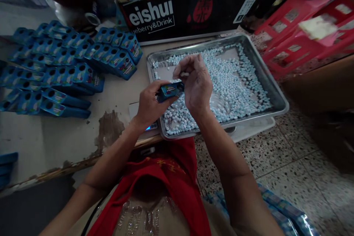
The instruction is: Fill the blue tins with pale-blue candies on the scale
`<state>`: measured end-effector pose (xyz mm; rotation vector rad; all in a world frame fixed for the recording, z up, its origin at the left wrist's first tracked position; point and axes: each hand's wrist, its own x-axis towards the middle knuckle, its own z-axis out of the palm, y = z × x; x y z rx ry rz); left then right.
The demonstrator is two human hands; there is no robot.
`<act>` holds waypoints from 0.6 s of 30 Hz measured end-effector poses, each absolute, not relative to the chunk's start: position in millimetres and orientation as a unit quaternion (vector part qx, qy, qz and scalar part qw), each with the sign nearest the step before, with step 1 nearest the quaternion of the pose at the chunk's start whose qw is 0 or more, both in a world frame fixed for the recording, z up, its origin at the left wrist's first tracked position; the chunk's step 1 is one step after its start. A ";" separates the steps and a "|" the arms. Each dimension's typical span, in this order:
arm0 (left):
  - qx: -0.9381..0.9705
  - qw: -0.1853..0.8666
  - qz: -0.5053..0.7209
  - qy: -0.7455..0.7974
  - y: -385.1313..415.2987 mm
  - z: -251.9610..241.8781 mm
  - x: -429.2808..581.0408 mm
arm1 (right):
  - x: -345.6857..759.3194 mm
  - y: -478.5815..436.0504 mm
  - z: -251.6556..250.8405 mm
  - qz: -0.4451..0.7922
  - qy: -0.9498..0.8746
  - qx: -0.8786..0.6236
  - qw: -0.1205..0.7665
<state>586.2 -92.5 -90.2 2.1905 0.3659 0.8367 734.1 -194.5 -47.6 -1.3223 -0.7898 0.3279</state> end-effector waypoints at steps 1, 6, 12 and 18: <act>0.853 0.381 0.327 0.144 -93.4 -91.5 587.0 | 732.4 -195.7 -47.4 0.141 -0.367 -0.593 0.702; 0.826 0.419 0.336 0.169 -95.8 -96.4 587.6 | 730.9 -206.8 -41.3 0.127 -0.396 -0.584 0.697; 0.766 0.486 0.361 0.217 -73.2 -90.4 523.8 | 769.4 -240.0 -61.5 0.114 -0.395 -0.653 0.636; 0.749 0.508 0.317 0.284 -54.1 -111.6 448.8 | 772.0 -299.8 -112.7 0.059 -0.589 -0.777 0.213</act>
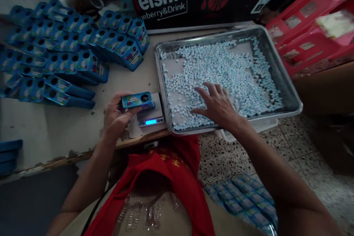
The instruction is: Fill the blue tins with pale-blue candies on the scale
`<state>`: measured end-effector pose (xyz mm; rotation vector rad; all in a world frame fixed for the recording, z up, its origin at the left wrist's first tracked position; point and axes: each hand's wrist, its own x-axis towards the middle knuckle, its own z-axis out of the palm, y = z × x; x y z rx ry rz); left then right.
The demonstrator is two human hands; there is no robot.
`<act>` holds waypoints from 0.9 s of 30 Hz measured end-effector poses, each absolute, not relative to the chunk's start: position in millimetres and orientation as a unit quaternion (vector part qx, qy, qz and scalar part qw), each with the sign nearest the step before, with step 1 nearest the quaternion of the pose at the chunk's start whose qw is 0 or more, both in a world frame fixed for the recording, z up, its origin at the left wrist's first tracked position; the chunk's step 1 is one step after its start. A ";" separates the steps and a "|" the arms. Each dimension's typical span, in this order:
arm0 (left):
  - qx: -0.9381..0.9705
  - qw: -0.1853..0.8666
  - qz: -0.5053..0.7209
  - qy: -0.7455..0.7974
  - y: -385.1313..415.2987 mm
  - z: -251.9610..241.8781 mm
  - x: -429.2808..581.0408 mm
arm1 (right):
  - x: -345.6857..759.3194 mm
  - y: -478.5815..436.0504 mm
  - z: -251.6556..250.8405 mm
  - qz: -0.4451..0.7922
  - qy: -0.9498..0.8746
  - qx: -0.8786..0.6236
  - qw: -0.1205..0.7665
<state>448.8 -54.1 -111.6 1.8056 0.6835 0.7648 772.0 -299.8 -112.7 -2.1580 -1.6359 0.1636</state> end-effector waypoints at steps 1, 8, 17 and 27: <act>0.750 0.509 0.315 0.282 -54.1 -116.7 444.4 | 770.8 -304.7 -118.9 0.035 -0.610 -0.774 0.166; 0.766 0.498 0.313 0.260 -51.0 -121.3 420.0 | 770.4 -278.9 -125.9 0.107 -0.675 -0.727 0.060; 0.717 0.448 0.409 0.343 -48.5 -108.6 358.1 | 776.9 -258.6 -85.5 0.419 -0.267 -0.730 0.470; 0.800 0.415 0.358 0.243 -46.5 -98.8 382.5 | 754.4 -234.6 -89.4 0.459 -0.134 -0.630 0.612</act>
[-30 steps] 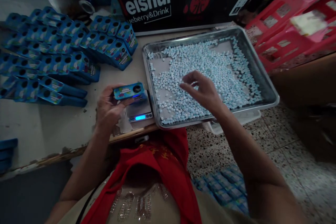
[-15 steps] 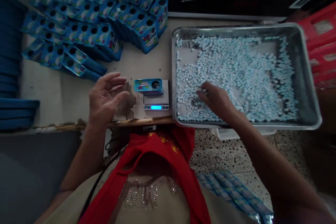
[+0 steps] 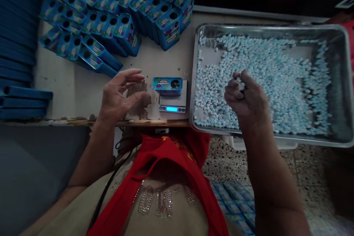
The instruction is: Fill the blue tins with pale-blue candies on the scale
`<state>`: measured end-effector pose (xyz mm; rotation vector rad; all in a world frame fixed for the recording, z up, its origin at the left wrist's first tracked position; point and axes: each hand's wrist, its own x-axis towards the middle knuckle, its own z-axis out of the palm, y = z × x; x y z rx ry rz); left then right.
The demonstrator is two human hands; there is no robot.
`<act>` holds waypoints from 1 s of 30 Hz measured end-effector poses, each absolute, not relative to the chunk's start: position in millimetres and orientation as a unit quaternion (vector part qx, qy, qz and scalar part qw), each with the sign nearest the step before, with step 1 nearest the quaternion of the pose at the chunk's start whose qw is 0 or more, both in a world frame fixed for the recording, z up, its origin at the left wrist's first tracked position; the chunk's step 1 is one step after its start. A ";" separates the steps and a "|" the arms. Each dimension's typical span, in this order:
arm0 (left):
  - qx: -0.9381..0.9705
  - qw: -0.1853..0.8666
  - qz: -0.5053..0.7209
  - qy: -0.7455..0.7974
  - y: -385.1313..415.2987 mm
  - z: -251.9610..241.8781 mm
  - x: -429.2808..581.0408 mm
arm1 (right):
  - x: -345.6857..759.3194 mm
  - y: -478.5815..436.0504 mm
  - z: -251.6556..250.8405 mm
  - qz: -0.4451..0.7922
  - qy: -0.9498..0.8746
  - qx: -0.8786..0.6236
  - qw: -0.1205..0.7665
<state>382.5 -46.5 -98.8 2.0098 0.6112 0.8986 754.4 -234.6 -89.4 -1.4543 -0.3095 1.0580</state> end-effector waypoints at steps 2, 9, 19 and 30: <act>0.808 0.402 0.342 0.264 -48.3 -96.1 381.1 | 750.4 -230.8 -93.7 0.441 -0.100 -0.623 0.638; 0.790 0.431 0.327 0.289 -51.9 -97.5 376.5 | 754.7 -228.2 -85.1 0.510 -0.122 -0.648 0.552; 0.781 0.474 0.304 0.271 -63.7 -120.2 407.1 | 720.0 -223.0 -85.7 0.371 -0.302 -0.688 0.545; 0.791 0.458 0.318 0.252 -69.5 -114.4 452.0 | 735.8 -211.3 -103.2 0.457 -0.210 -0.634 0.588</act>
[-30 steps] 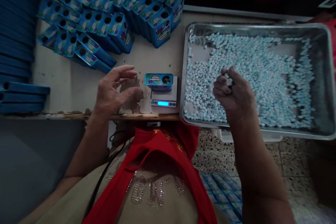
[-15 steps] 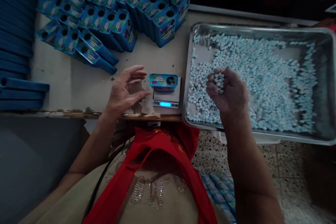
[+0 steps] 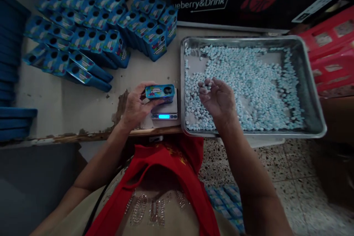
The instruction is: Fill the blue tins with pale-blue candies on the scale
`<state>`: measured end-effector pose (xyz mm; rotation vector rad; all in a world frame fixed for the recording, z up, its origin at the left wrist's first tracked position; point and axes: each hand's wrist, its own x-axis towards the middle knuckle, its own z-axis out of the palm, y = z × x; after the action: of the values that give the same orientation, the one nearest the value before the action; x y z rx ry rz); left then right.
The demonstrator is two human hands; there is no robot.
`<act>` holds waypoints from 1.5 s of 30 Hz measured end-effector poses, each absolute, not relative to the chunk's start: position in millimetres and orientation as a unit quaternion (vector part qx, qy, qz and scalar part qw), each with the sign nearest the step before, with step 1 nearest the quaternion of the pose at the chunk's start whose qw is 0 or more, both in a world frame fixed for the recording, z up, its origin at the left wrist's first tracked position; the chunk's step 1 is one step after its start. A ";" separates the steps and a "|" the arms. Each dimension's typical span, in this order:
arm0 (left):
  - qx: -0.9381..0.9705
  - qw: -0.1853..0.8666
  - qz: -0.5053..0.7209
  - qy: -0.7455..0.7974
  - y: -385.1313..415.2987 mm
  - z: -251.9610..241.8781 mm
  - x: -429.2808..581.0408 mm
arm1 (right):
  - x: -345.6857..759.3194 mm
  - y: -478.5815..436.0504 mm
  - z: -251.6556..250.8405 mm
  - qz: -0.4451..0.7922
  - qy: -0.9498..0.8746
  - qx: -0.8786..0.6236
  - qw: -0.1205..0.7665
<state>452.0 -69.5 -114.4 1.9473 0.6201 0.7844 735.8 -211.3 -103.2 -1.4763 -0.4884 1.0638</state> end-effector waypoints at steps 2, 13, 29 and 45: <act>0.804 0.438 0.320 0.241 -68.8 -107.6 465.7 | 728.6 -203.2 -97.5 0.437 -0.199 -0.625 0.615; 0.866 0.317 0.324 0.212 -80.7 -56.5 525.4 | 695.0 -171.0 -41.1 0.266 -0.306 -0.568 0.716; 0.836 0.352 0.356 0.224 -86.0 -76.4 529.1 | 673.9 -185.6 -19.7 0.284 -0.312 -0.510 0.750; 0.734 0.553 0.304 0.251 -61.7 -129.6 447.7 | 744.4 -270.7 -98.2 0.159 -0.585 -0.765 0.216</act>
<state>447.7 -61.7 -129.6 1.7350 0.5930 0.7194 744.4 -270.7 -98.2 -2.1213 -1.6209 0.4403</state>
